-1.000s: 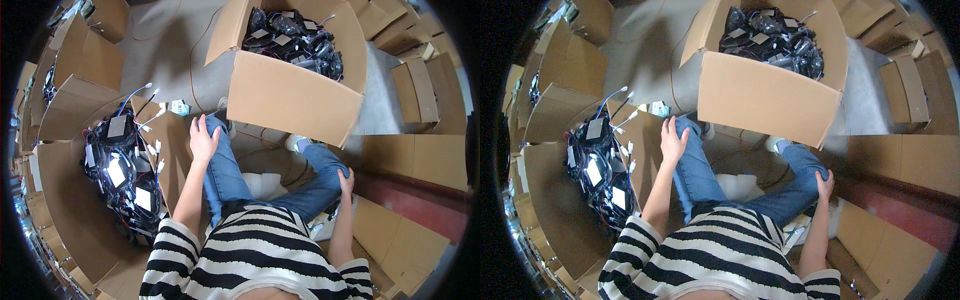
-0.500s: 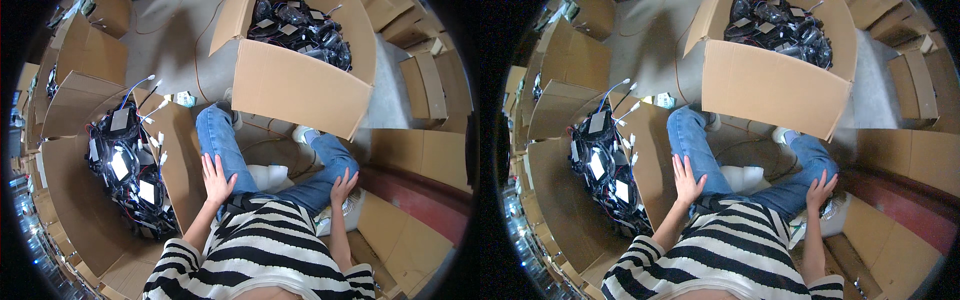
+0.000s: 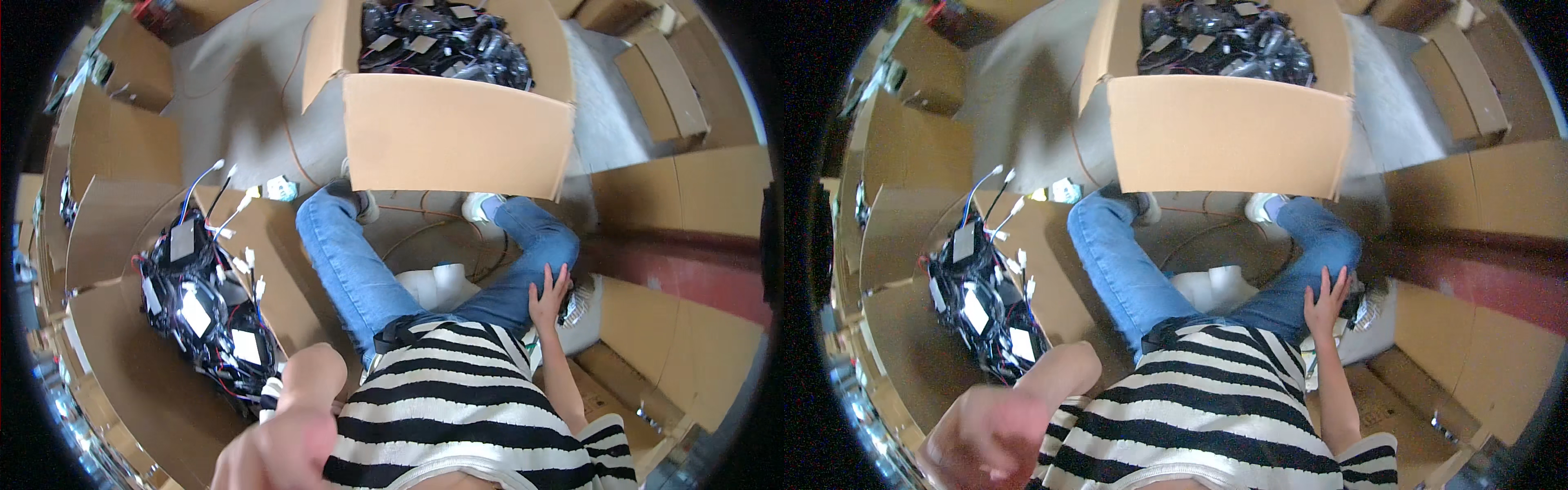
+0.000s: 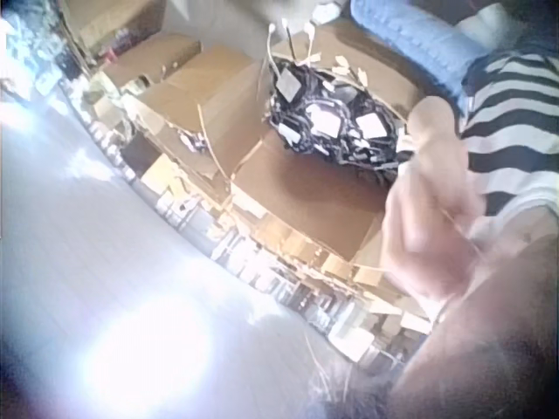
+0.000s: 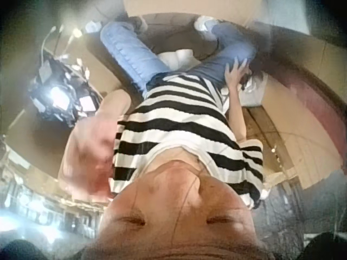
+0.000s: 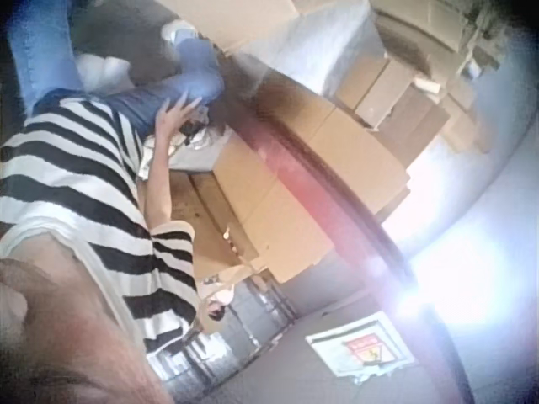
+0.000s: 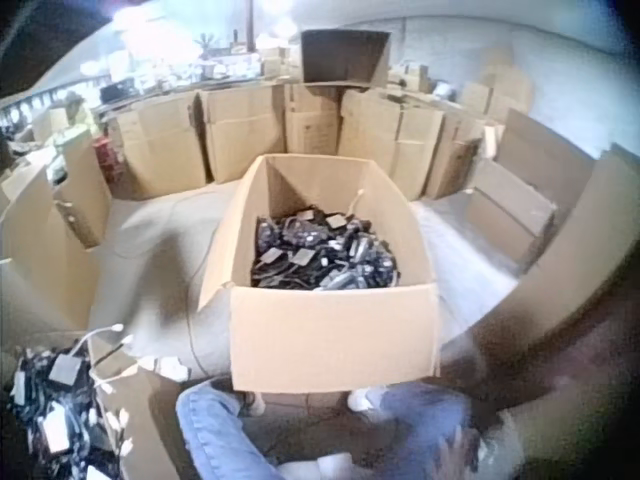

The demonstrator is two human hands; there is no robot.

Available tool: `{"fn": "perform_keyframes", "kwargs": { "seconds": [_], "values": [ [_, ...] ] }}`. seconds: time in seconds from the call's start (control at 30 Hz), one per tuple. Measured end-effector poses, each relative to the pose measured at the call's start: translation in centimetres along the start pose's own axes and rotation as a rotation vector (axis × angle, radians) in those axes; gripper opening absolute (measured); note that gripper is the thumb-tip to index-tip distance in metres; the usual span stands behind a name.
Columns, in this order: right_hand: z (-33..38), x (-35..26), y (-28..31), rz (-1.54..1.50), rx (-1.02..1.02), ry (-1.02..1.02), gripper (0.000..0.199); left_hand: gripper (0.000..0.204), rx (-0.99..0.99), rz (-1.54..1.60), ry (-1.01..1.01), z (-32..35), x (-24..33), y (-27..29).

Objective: The person connects wiring harnesses to automotive light housings by hand, joining the connectors.

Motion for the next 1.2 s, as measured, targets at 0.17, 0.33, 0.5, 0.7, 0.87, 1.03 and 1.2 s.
{"fn": "perform_keyframes", "kwargs": {
  "seconds": [0.17, 0.33, 0.5, 0.7, 0.87, 1.03, 1.2],
  "values": [
    [0.2, 0.0, 0.2, -0.044, 0.061, 0.005, 0.051, 0.025, -0.067, 0.058, -0.005, -3.4, -2.1, -1.1],
    [0.5, 0.7, 0.2, -0.065, 0.058, -0.035, 0.049, 0.026, 0.158, -0.088, -0.074, -3.3, -2.0, -0.1],
    [0.1, 0.4, 0.2, -0.059, 0.08, -0.023, 0.05, 0.028, 0.097, -0.126, 0.097, -4.5, -3.0, -0.8],
    [0.1, 0.1, 0.5, -0.077, 0.098, -0.008, 0.05, 0.018, 0.071, -0.077, 0.078, -4.2, -3.6, -0.9],
    [0.3, 0.2, 0.9, -0.072, 0.146, -0.01, 0.046, 0.015, -0.002, -0.137, 0.202, -3.7, -3.4, -1.2],
    [-1.0, -0.4, 5.7, -0.109, 0.28, 0.012, 0.023, 0.009, -0.094, -0.144, 0.793, 6.7, -9.4, -0.6],
    [-11.5, -10.8, 9.0, -0.483, 0.137, 0.164, 0.018, 0.02, -0.211, -0.197, 1.295, 17.2, -18.9, -7.1]
  ]
}}
Point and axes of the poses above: each hand's wrist, its own z-axis away from the middle knuckle, its own y-axis out of the back of the hand, x = y × z, the point moved 10 cm from there along -z, towards the middle knuckle, and after that the axes turned 11 degrees about -x, right-handed, at the moved point
